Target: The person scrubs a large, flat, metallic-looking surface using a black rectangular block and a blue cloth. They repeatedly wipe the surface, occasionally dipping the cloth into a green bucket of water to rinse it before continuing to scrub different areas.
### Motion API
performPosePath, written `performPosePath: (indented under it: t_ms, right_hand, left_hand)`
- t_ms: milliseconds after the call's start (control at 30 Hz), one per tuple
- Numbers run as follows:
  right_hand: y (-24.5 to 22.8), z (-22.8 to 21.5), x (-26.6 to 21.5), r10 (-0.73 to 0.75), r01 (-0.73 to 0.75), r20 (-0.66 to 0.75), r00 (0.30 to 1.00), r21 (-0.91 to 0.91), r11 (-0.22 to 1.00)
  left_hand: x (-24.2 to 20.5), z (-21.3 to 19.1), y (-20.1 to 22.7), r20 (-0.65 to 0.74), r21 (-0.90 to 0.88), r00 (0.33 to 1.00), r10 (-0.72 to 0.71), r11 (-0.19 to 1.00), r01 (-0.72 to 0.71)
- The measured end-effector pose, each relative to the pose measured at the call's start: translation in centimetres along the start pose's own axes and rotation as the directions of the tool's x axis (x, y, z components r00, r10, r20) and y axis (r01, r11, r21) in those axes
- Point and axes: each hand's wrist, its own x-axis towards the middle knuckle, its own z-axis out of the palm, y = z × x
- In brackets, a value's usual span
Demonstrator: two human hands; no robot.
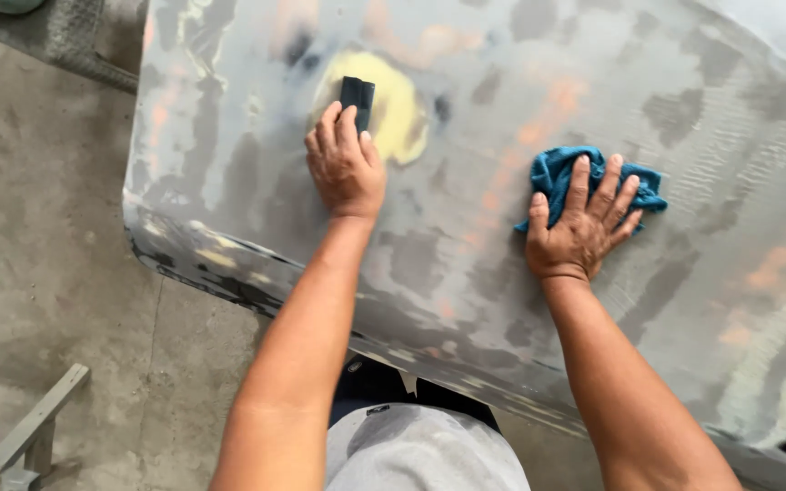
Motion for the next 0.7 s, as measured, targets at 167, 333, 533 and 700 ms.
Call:
performPosePath:
  t_ms: [167, 333, 533, 700]
  right_hand:
    - [0.0, -0.1, -0.3, 0.009, -0.009, -0.004, 1.000, -0.010, 1.000]
    - [0.2, 0.0, 0.0, 0.005, -0.006, -0.031, 1.000, -0.024, 1.000]
    - [-0.2, -0.3, 0.0, 0.008, -0.008, -0.026, 1.000, 0.003, 1.000]
    - [-0.3, -0.2, -0.4, 0.001, -0.001, -0.018, 1.000, -0.008, 1.000]
  left_hand:
    - [-6.5, 1.9, 3.6, 0.182, -0.134, 0.869, 0.460, 0.887, -0.441]
    - [-4.6, 1.8, 0.3, 0.271, -0.203, 0.629, 0.729, 0.682, -0.702]
    - [0.7, 0.2, -2.9, -0.113, 0.030, 0.989, -0.092, 0.995, 0.096]
    - [-8.6, -0.4, -1.2, 0.272, -0.264, 0.686, 0.675, 0.737, -0.622]
